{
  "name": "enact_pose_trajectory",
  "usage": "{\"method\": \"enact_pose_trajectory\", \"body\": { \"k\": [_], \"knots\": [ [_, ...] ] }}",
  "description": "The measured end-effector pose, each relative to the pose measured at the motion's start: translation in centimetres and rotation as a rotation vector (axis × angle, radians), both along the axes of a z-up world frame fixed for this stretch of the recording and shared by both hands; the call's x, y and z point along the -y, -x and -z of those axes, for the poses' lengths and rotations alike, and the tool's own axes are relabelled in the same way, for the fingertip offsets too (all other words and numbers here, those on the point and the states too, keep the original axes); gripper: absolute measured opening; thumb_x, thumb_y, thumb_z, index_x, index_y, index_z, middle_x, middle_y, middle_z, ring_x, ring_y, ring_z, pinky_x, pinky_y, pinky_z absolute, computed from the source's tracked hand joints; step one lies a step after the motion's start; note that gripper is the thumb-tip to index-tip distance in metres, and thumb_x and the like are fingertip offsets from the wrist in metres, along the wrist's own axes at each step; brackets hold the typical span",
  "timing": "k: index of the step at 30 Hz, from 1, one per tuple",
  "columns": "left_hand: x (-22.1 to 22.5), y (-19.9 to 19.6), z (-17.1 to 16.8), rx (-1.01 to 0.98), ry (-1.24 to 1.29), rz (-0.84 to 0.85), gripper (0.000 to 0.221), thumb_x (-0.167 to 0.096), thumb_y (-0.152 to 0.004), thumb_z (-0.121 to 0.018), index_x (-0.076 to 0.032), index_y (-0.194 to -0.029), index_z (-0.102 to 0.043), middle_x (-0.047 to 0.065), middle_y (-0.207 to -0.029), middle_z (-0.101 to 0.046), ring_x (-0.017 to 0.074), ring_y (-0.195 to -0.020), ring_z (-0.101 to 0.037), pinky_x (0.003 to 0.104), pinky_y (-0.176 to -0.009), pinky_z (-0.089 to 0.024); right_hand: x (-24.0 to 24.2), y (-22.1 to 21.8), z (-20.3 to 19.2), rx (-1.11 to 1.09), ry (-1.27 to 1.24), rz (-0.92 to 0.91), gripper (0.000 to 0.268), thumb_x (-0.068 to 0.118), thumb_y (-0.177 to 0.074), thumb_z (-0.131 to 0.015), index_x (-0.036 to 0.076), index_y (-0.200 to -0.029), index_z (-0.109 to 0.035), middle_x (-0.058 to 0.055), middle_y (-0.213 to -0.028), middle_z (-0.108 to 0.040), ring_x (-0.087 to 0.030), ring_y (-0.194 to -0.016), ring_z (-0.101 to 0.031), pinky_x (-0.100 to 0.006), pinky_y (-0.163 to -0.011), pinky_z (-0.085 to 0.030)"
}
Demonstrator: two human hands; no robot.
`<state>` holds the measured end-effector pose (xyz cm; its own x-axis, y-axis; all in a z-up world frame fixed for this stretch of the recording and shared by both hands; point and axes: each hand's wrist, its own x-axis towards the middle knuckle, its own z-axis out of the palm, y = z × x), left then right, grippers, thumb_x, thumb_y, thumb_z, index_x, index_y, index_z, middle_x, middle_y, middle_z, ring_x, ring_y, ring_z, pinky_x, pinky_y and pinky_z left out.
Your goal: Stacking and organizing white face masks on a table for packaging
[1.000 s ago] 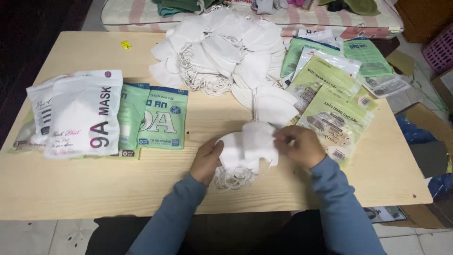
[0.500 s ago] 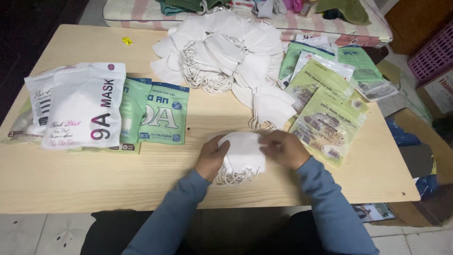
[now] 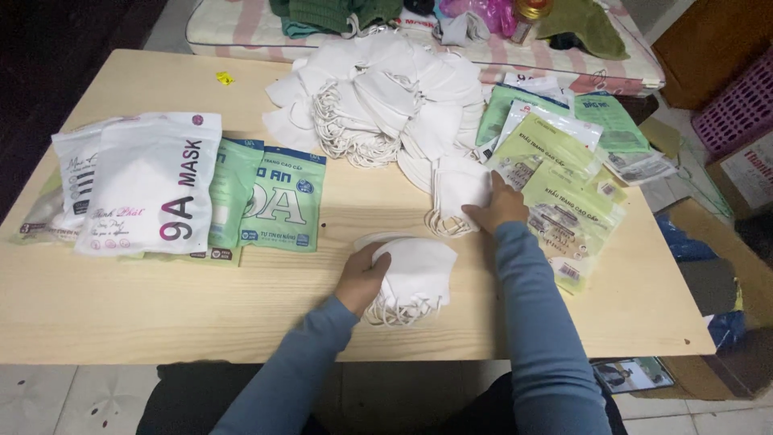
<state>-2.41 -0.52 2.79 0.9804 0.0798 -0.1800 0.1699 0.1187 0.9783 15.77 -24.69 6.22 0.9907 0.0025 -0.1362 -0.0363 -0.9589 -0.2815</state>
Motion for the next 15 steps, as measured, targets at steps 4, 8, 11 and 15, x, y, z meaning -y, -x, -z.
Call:
{"method": "enact_pose_trajectory", "body": {
  "k": [4, 8, 11, 15],
  "knots": [
    [0.1, 0.3, -0.4, 0.009, -0.039, -0.023, 0.051, -0.026, -0.103, -0.054, 0.004, -0.144, -0.052, 0.030, -0.143, -0.054, 0.0372, -0.139, -0.046, 0.052, -0.118, -0.035, 0.2, 0.1, 0.1, 0.057, 0.013, -0.015, 0.085, 0.052, -0.081, -0.081, 0.017, -0.152, -0.049, -0.018, -0.143, -0.057, -0.039, -0.135, -0.052, -0.055, -0.107, -0.047],
    [-0.1, 0.5, -2.3, 0.014, 0.033, -0.012, 0.048, -0.021, -0.102, -0.055, 0.004, -0.143, -0.054, 0.030, -0.141, -0.056, 0.0347, -0.137, -0.049, 0.051, -0.116, -0.037, 1.3, -1.7, 4.6, 0.238, 0.025, -0.004, 0.068, 0.043, -0.082, -0.083, 0.016, -0.141, -0.062, -0.016, -0.133, -0.061, -0.036, -0.125, -0.059, -0.050, -0.100, -0.051],
    [-0.4, -0.2, -0.5, -0.012, 0.225, -0.043, 0.047, -0.018, -0.101, -0.057, 0.004, -0.143, -0.054, 0.027, -0.135, -0.062, 0.0320, -0.128, -0.057, 0.050, -0.108, -0.045, 2.2, -2.5, 7.1, 0.446, -0.163, -0.002, 0.038, 0.032, -0.089, -0.079, 0.015, -0.121, -0.070, -0.011, -0.116, -0.065, -0.033, -0.112, -0.065, -0.045, -0.094, -0.053],
    [-1.8, -0.3, -3.0, 0.024, 0.353, -0.192, 0.043, -0.009, -0.099, -0.059, 0.007, -0.139, -0.057, 0.025, -0.124, -0.067, 0.0275, -0.113, -0.065, 0.045, -0.096, -0.055, 1.8, -2.0, 4.8, 0.707, -0.797, 0.034, 0.013, 0.016, -0.093, -0.079, 0.013, -0.104, -0.071, -0.013, -0.095, -0.073, -0.031, -0.096, -0.071, -0.040, -0.084, -0.053]
  ]
}}
